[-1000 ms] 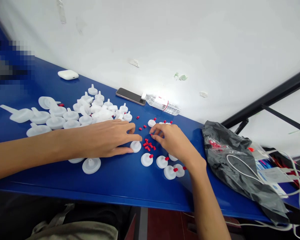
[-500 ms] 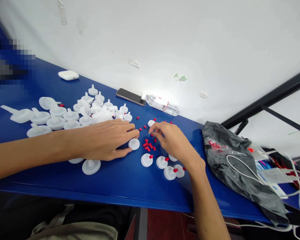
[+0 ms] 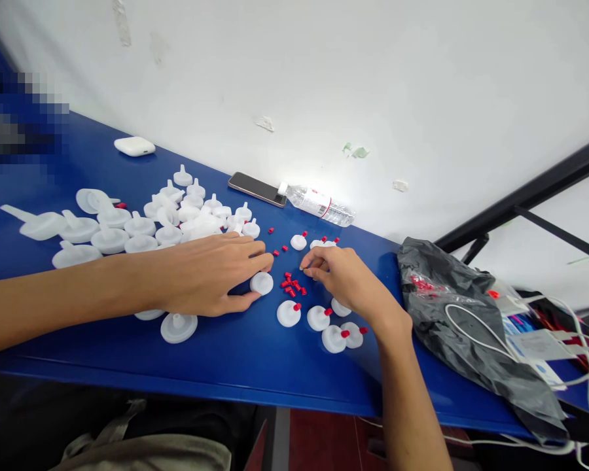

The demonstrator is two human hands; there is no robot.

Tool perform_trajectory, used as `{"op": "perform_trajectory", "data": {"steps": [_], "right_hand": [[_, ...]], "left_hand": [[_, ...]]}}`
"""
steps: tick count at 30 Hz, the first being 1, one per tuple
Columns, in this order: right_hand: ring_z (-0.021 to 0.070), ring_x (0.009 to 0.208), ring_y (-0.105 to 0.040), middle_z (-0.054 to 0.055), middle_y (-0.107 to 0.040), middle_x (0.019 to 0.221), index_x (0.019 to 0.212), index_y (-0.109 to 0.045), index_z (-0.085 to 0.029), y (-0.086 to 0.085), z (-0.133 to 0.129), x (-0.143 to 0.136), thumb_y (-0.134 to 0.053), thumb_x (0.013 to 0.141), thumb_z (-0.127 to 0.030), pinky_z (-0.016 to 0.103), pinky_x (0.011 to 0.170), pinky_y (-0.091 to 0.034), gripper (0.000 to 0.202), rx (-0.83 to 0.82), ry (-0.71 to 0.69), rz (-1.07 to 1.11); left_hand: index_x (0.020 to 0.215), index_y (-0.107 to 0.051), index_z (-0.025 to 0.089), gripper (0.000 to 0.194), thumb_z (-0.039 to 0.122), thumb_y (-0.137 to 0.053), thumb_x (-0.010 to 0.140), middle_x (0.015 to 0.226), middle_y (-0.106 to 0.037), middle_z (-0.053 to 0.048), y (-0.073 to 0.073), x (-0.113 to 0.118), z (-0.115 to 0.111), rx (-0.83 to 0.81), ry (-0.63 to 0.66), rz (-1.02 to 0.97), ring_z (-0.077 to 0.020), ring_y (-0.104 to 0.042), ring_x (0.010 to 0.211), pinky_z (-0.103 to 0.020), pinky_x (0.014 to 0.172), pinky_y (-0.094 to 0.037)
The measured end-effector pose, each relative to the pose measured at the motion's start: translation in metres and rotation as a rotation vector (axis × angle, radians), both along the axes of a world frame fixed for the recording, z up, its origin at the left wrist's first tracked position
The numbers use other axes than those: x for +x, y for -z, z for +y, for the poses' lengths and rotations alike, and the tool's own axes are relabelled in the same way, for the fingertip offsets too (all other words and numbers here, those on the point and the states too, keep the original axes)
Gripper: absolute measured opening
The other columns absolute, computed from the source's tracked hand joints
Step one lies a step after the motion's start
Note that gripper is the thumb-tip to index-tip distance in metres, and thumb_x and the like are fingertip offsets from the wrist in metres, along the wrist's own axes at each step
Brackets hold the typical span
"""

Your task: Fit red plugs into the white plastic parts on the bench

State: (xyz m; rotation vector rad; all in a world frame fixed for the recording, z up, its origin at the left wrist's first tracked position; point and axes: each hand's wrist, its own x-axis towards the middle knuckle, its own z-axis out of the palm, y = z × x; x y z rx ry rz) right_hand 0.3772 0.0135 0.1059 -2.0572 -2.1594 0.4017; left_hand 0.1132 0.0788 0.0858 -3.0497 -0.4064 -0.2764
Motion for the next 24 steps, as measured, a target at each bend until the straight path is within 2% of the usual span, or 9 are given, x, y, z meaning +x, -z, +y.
{"op": "perform_trajectory", "data": {"steps": [4, 9, 17, 24], "right_hand": [[0.0215, 0.084, -0.08, 0.0, -0.085, 0.09, 0.106, -0.076, -0.028, -0.001, 0.0, -0.001, -0.07, 0.099, -0.025, 0.031, 0.074, -0.058, 0.01, 0.003, 0.011, -0.019], [0.0219, 0.083, -0.078, 0.001, -0.085, 0.093, 0.099, -0.076, -0.027, -0.002, -0.002, -0.002, -0.068, 0.101, -0.028, 0.031, 0.07, -0.055, 0.008, 0.016, 0.021, -0.066], [0.0198, 0.073, -0.071, -0.001, -0.079, 0.083, 0.096, -0.072, -0.026, -0.005, -0.005, -0.012, -0.064, 0.104, -0.028, 0.032, 0.069, -0.047, 0.011, 0.034, 0.004, -0.111], [0.0189, 0.073, -0.073, -0.001, -0.081, 0.088, 0.098, -0.073, -0.028, -0.007, -0.007, -0.018, -0.065, 0.103, -0.029, 0.031, 0.068, -0.049, 0.009, 0.064, -0.022, -0.092]], "left_hand": [[0.115, -0.068, 0.015, 0.02, 0.033, -0.066, 0.105, 0.103, -0.071, -0.01, 0.001, 0.0, 0.001, 0.004, 0.008, -0.001, -0.0286, -0.068, 0.091, -0.039, 0.079, -0.049], [0.118, -0.069, 0.016, 0.022, 0.034, -0.066, 0.106, 0.109, -0.073, -0.011, 0.002, 0.0, 0.001, 0.02, 0.01, 0.005, -0.0285, -0.069, 0.095, -0.039, 0.08, -0.049], [0.119, -0.069, 0.015, 0.024, 0.036, -0.064, 0.109, 0.113, -0.072, -0.013, 0.0, 0.0, -0.001, 0.051, 0.003, 0.053, -0.0295, -0.07, 0.097, -0.04, 0.079, -0.05], [0.122, -0.068, 0.016, 0.026, 0.038, -0.061, 0.11, 0.115, -0.071, -0.014, 0.002, 0.001, 0.0, 0.077, 0.001, 0.074, -0.0304, -0.069, 0.098, -0.042, 0.079, -0.05]]}}
